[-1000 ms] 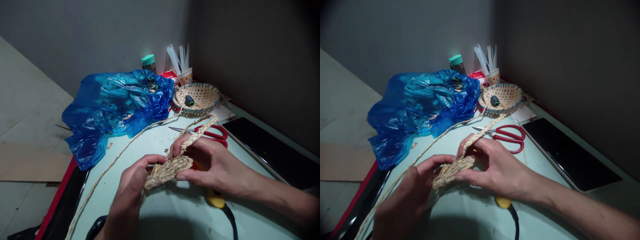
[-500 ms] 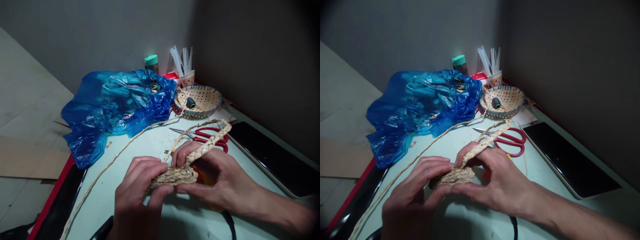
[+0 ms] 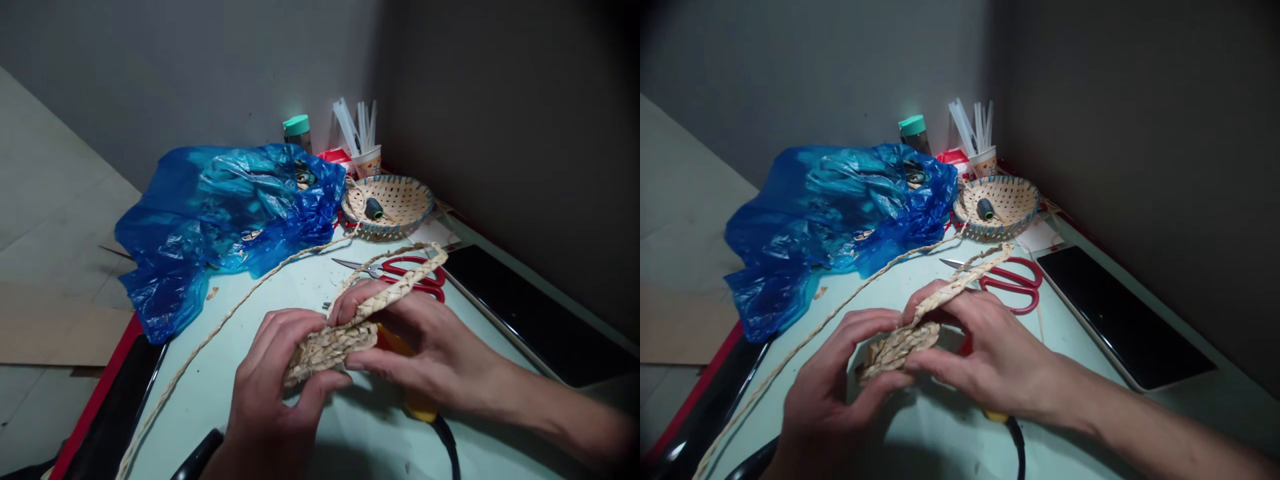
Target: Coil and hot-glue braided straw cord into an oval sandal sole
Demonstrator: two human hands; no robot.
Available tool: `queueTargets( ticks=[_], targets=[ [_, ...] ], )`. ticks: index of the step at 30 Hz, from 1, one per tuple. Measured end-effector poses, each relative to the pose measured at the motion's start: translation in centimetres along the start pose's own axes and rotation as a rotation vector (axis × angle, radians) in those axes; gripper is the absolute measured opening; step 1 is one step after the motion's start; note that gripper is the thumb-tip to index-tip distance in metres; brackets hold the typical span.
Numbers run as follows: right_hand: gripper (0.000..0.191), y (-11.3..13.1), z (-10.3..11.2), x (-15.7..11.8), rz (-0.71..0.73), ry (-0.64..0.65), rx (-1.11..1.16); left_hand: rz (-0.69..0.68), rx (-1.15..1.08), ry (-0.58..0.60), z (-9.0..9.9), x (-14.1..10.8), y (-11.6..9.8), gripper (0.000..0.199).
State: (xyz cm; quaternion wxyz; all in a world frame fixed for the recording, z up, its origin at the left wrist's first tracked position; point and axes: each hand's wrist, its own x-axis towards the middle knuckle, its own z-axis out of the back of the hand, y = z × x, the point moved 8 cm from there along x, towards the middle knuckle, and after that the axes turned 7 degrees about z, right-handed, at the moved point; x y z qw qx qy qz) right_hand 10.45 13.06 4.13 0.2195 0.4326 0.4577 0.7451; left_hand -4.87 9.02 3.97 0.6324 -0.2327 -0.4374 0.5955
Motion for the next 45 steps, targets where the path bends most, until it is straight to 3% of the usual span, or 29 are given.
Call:
queueTargets(
  ticks=[4, 7, 9, 10, 13, 14, 19, 21, 29, 31, 34, 37, 42, 45],
  targets=[
    [0.019, -0.3, 0.2, 0.1, -0.109, -0.011, 0.124, 0.243, -0.22, 0.117, -0.1, 0.3, 1.8, 0.037],
    [0.017, -0.4, 0.3, 0.2, -0.109, -0.023, 0.114, 0.334, -0.523, 0.241, -0.4, 0.3, 1.9, 0.065],
    [0.014, -0.6, 0.4, 0.2, -0.102, -0.025, 0.078, 0.364, -0.669, 0.247, -0.2, 0.5, 1.8, 0.069],
    [0.013, -0.7, 0.3, 0.3, -0.115, -0.021, 0.092, 0.374, -0.692, 0.179, 0.4, 0.8, 2.0, 0.061],
    [0.014, -1.3, 0.2, 0.3, -0.199, -0.018, 0.258, 0.445, -0.666, -0.173, 2.6, 1.2, 3.9, 0.018],
    [0.016, -1.5, 0.0, 0.2, -0.23, -0.011, 0.321, 0.462, -0.673, -0.199, 2.5, 1.3, 4.4, 0.015],
    [0.026, -2.2, -0.4, -0.1, -0.351, 0.031, 0.41, 0.488, -0.589, 0.069, -0.3, 1.0, 4.9, 0.032],
    [0.026, -2.4, -0.5, -0.1, -0.364, 0.03, 0.427, 0.534, -0.542, 0.123, -0.8, 0.3, 5.0, 0.037],
    [0.026, -2.7, -1.0, -0.5, -0.346, 0.08, 0.411, 0.478, -0.358, 0.146, -0.4, 0.3, 4.9, 0.049],
    [0.022, -2.6, -1.1, -0.5, -0.331, 0.061, 0.418, 0.394, -0.344, 0.168, -0.4, 0.8, 4.4, 0.048],
    [0.019, -2.1, -1.1, -0.4, -0.271, 0.018, 0.413, 0.255, -0.325, 0.215, -0.5, 1.1, 3.0, 0.036],
    [0.015, -1.9, -0.7, -0.4, -0.201, -0.043, 0.302, 0.342, -0.45, 0.277, -1.3, 0.4, 2.5, 0.023],
    [0.01, -1.9, -0.3, -0.7, -0.195, -0.068, 0.164, 0.333, -0.297, 0.109, -0.7, -0.4, 1.1, 0.006],
    [0.012, -1.7, -0.4, -0.6, -0.219, -0.068, 0.168, 0.358, -0.205, 0.023, -0.3, -0.6, 1.0, 0.006]
  ],
)
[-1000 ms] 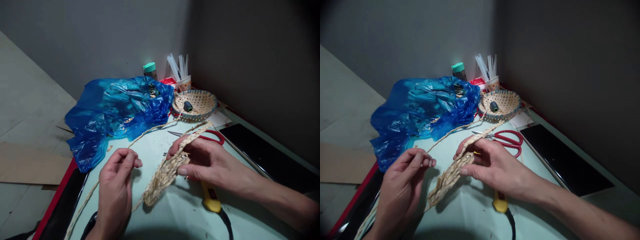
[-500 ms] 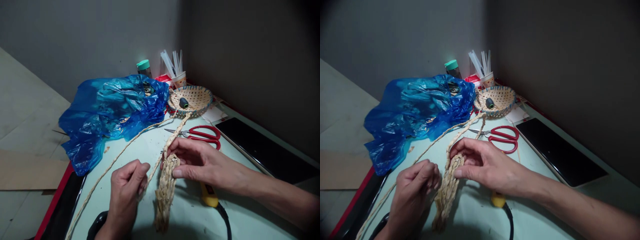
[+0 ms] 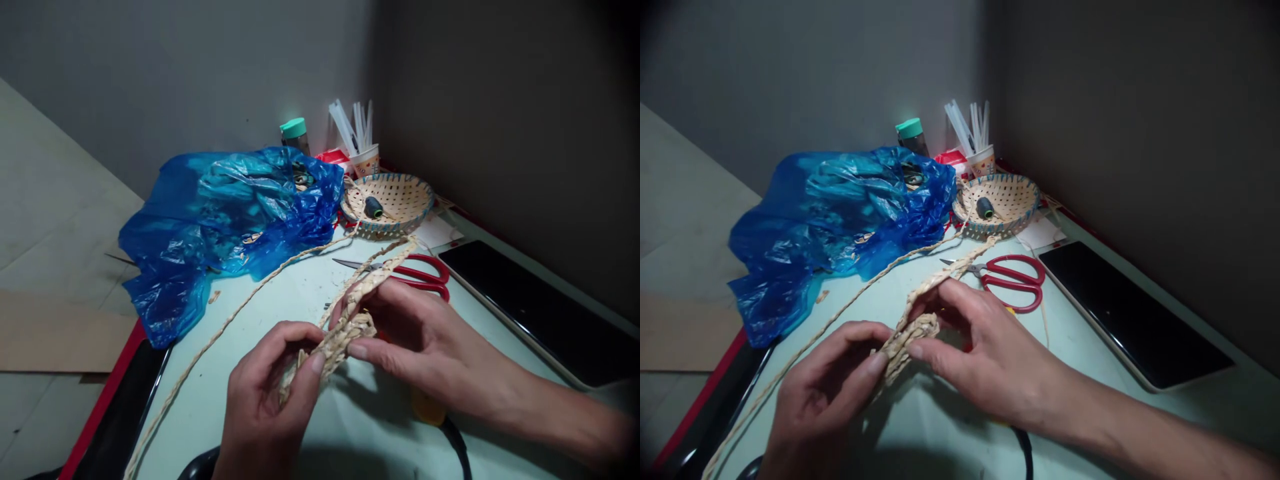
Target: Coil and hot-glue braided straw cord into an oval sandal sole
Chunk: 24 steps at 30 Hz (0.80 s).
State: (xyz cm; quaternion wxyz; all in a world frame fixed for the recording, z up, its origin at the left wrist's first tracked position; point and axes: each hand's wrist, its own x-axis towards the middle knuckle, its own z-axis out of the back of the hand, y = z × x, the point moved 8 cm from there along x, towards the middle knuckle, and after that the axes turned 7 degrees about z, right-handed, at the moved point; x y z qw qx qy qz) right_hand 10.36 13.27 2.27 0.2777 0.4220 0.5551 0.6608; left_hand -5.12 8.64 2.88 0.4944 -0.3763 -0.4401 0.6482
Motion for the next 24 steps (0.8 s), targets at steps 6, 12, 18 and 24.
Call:
queueTargets(
  ticks=[6, 12, 18, 24],
  targets=[
    [0.009, 0.9, -0.2, 0.2, 0.041, -0.006, 0.059, -0.348, 0.277, -0.206, 0.7, -1.2, -1.8, 0.014],
    [0.012, 1.9, 0.0, -0.2, 0.189, -0.042, 0.039, -0.622, 0.36, -0.208, 0.0, -2.2, -3.0, 0.02],
    [0.012, 2.1, -0.4, -0.6, 0.235, -0.008, 0.066, -0.629, 0.352, -0.192, 0.1, -2.5, -2.9, 0.021],
    [0.01, 2.6, -0.1, -0.6, 0.218, -0.02, -0.194, -0.844, 0.463, -0.276, 0.3, -3.5, -3.7, 0.027]
  ],
)
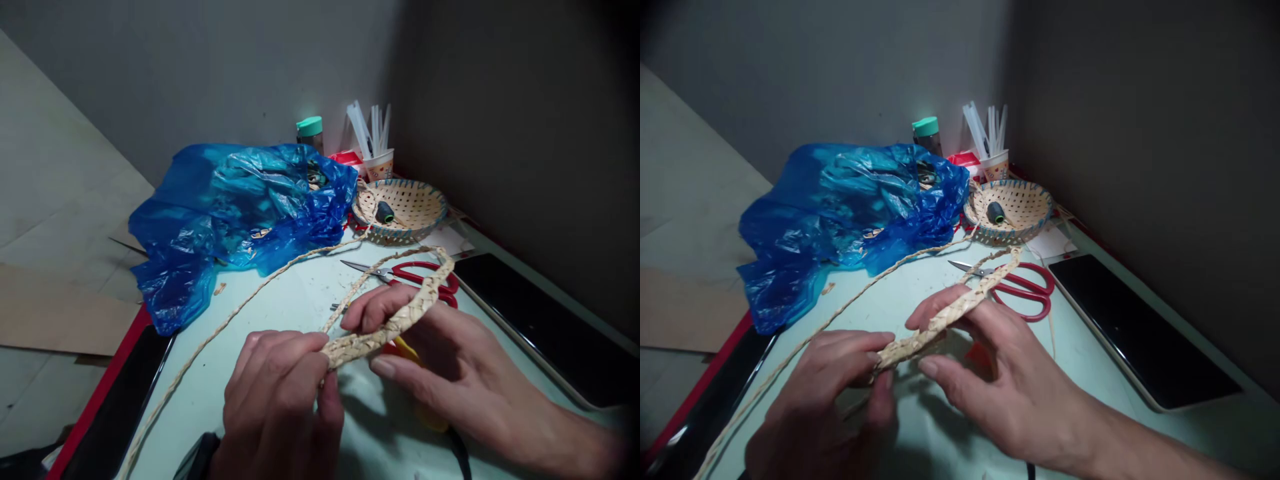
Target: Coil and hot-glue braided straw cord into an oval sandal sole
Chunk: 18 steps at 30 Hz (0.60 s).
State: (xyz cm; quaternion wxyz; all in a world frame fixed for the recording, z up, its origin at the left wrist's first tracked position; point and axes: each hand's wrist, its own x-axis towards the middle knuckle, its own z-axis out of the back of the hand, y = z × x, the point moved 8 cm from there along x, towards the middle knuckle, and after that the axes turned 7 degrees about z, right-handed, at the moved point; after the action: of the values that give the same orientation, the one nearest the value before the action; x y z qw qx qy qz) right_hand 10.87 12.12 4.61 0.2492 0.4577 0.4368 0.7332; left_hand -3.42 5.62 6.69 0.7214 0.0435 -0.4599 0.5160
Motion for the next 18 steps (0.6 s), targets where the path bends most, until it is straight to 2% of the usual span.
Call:
queueTargets(
  ticks=[2, 5, 7, 10, 12, 14, 18],
  targets=[
    [0.009, 0.9, 0.5, 0.2, 0.048, 0.012, -0.221, -0.04, 0.002, -0.03, 0.2, 0.0, 0.0, 0.03],
    [0.013, 2.8, 1.2, 0.2, 0.205, 0.007, -0.518, -0.071, 0.011, -0.058, 0.5, -0.1, 0.0, 0.03],
    [0.016, 3.8, 1.3, -0.2, 0.306, -0.001, -0.637, -0.047, -0.004, -0.022, 0.4, 0.0, 0.2, 0.031],
    [0.006, 4.6, 1.3, -1.3, 0.41, -0.029, -0.756, 0.021, -0.051, 0.052, 0.0, 0.3, 0.9, 0.035],
    [0.027, 5.1, 1.6, -1.8, 0.459, -0.071, -0.823, 0.049, -0.094, 0.07, -0.2, 0.4, 1.2, 0.037],
    [0.042, 5.0, 1.9, -1.9, 0.454, -0.083, -0.83, 0.093, -0.145, 0.08, -0.5, 0.4, 1.3, 0.037],
    [0.038, 3.6, 2.9, -0.9, 0.298, -0.037, -0.656, 0.303, -0.173, 0.111, -1.1, 0.0, 1.9, 0.03]
  ],
)
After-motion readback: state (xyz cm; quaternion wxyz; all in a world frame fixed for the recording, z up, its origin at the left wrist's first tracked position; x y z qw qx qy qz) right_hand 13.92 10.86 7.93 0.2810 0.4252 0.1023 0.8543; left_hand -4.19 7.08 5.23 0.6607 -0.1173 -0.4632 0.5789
